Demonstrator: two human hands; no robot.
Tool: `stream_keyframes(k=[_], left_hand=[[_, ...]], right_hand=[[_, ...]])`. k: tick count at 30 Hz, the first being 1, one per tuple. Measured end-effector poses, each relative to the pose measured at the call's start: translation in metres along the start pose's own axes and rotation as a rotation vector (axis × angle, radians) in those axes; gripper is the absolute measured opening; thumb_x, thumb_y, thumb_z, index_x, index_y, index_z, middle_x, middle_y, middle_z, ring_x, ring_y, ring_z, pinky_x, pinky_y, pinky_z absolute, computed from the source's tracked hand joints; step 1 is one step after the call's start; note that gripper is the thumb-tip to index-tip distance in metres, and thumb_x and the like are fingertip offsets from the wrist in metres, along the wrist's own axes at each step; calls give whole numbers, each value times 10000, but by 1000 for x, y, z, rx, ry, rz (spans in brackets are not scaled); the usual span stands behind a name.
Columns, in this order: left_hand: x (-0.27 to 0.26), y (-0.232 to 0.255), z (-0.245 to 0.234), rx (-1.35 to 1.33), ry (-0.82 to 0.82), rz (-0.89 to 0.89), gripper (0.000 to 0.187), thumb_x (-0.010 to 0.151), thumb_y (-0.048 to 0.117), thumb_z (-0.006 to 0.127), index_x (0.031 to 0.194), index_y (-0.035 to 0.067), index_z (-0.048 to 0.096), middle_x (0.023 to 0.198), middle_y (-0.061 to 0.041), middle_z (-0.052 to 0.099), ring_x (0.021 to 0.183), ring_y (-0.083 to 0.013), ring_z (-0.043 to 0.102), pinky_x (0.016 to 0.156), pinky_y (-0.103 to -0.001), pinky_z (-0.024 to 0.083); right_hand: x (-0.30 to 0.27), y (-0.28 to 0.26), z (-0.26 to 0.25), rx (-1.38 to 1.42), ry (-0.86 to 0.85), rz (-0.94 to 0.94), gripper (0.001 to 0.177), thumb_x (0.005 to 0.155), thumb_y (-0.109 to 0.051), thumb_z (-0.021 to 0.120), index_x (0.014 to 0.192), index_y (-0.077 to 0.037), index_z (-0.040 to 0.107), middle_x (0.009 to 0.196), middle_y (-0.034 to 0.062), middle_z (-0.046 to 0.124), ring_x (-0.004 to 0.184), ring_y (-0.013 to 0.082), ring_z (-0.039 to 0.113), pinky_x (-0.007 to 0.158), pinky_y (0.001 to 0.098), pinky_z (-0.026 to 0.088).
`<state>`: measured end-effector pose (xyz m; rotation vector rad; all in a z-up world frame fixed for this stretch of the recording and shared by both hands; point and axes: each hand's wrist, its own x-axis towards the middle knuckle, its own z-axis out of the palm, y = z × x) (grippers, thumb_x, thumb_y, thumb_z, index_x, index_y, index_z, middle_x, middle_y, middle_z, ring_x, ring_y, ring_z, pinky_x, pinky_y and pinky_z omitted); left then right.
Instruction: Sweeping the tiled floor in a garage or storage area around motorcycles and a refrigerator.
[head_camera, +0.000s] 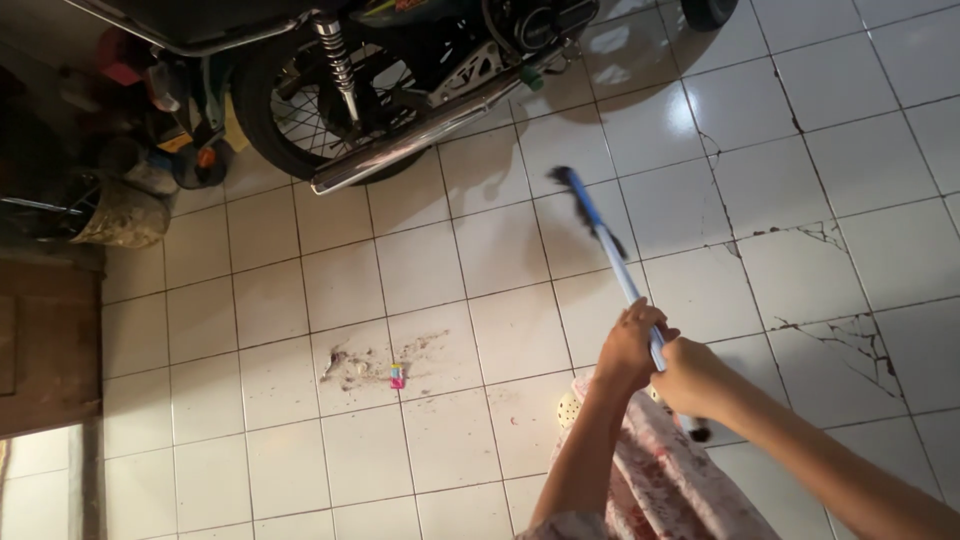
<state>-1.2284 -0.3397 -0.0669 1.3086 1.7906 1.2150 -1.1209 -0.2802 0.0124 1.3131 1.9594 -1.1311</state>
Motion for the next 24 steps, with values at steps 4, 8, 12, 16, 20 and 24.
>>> stream_keyframes(k=[4,8,12,16,20,24], left_hand=[[-41,-31,5,-55,-64,-43,155,877,129,634,996,31,646,1054,-193,666,1082,-424,634,920,-482,516],[-105,-90,-30,119,106,177,193,784,113,631,964,44,639,1029,-165,686,1043,-394,638,913,-475,534],[-123,-68,-93,427,28,-144,207,814,236,717,815,44,641,896,-147,681,928,-375,633,792,-487,526],[-132,-31,-94,584,15,-192,330,865,327,734,721,66,591,766,-117,654,865,-352,628,810,-514,490],[-130,10,-16,476,84,-6,263,889,293,717,786,75,611,839,-133,653,925,-371,608,848,-502,470],[-111,81,84,357,-135,-14,378,945,427,702,825,73,647,889,-132,665,959,-339,634,911,-488,471]], right_hand=[[32,13,54,-37,-94,58,247,852,-51,670,1033,114,641,785,171,711,625,255,728,538,352,597],[52,3,112,38,-180,-211,231,770,-28,712,961,90,657,773,176,713,599,230,722,517,302,587],[42,-36,128,320,-283,-300,155,766,-42,734,817,104,727,661,167,712,453,164,645,426,298,511],[-9,-30,97,692,-415,-119,152,789,-12,693,860,120,714,643,172,682,392,183,575,333,360,428],[-57,56,65,652,-282,-101,269,785,-49,747,1051,-11,751,663,149,727,404,156,591,351,312,454],[-144,128,5,695,-144,42,250,847,-118,718,1060,14,729,617,114,632,371,172,525,308,354,393]])
